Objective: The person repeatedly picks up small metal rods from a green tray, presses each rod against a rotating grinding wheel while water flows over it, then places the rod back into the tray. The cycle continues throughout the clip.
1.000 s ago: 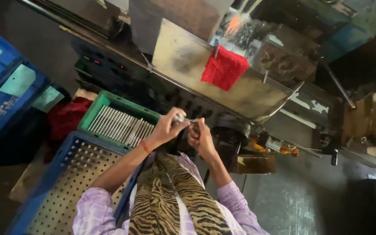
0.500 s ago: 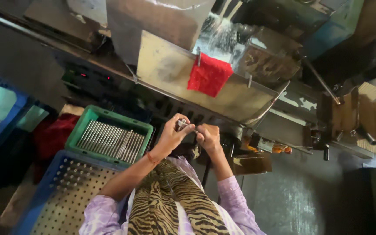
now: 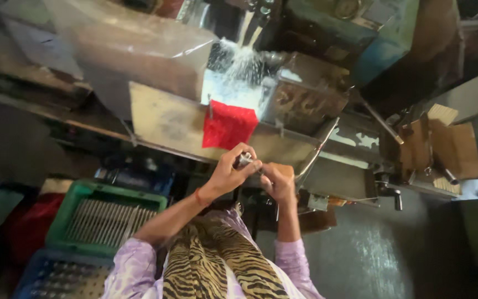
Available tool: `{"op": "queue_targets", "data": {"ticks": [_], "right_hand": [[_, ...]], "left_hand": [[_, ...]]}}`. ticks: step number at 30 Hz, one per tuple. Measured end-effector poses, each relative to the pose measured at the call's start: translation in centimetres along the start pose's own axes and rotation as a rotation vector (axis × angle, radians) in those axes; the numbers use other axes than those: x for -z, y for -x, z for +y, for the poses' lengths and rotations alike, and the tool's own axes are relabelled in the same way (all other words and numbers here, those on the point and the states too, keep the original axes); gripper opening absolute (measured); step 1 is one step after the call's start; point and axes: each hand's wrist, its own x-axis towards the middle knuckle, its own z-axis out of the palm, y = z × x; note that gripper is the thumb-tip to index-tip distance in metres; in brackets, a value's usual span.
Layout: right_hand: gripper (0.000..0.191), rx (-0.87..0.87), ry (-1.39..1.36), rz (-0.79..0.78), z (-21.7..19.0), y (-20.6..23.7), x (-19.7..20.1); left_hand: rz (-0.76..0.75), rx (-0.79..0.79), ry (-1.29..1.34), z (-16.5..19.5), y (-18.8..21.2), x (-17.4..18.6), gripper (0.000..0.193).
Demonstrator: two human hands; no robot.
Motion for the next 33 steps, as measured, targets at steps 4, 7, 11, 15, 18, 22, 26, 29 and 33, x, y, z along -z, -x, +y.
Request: {"op": "queue_targets", "data": {"ticks": [4, 7, 11, 15, 18, 22, 26, 29, 33], "right_hand": [[0.03, -0.371, 0.054, -0.163, 4.2, -4.7, 5.6], [0.016, -0.184, 0.293, 0.009, 10.7, -6.9, 9.5], [0.012, -0.636, 0.691, 0.089, 23.9, -8.2, 20.5], [0.051, -0.774, 0.923, 0.23, 34.8, -6.7, 29.4], [0.056, -0.957, 0.918, 0.136, 38.6, -4.9, 31.4], [0.06, -1.044, 0.815, 0.051, 41.0, -4.2, 31.6], [0.069, -1.093, 0.983, 0.063, 42.0, -4.1, 30.6], [0.07, -1.048, 1.012, 0.098, 42.6, -3.9, 30.2], [0.069, -1.025, 1.065, 0.157, 43.3, -3.8, 29.7]], "left_hand": [[-0.111, 0.036, 0.258, -5.2, -9.3, -3.9, 0.011], [-0.127, 0.646, 0.549, -11.3, -18.6, -5.2, 0.01], [0.262, 0.579, 0.65, -18.4, -30.1, -4.7, 0.01], [0.622, 0.549, 0.568, -21.4, -38.4, -1.9, 0.014], [0.714, 0.561, 0.521, -23.1, -41.5, -0.4, 0.017], [0.767, 0.564, 0.505, -24.3, -43.6, 0.3, 0.02], [0.744, 0.567, 0.476, -25.8, -44.7, 1.0, 0.024], [0.757, 0.63, 0.459, -27.1, -45.1, 1.9, 0.038], [0.754, 0.705, 0.532, -28.4, -45.5, 3.0, 0.046]]}}
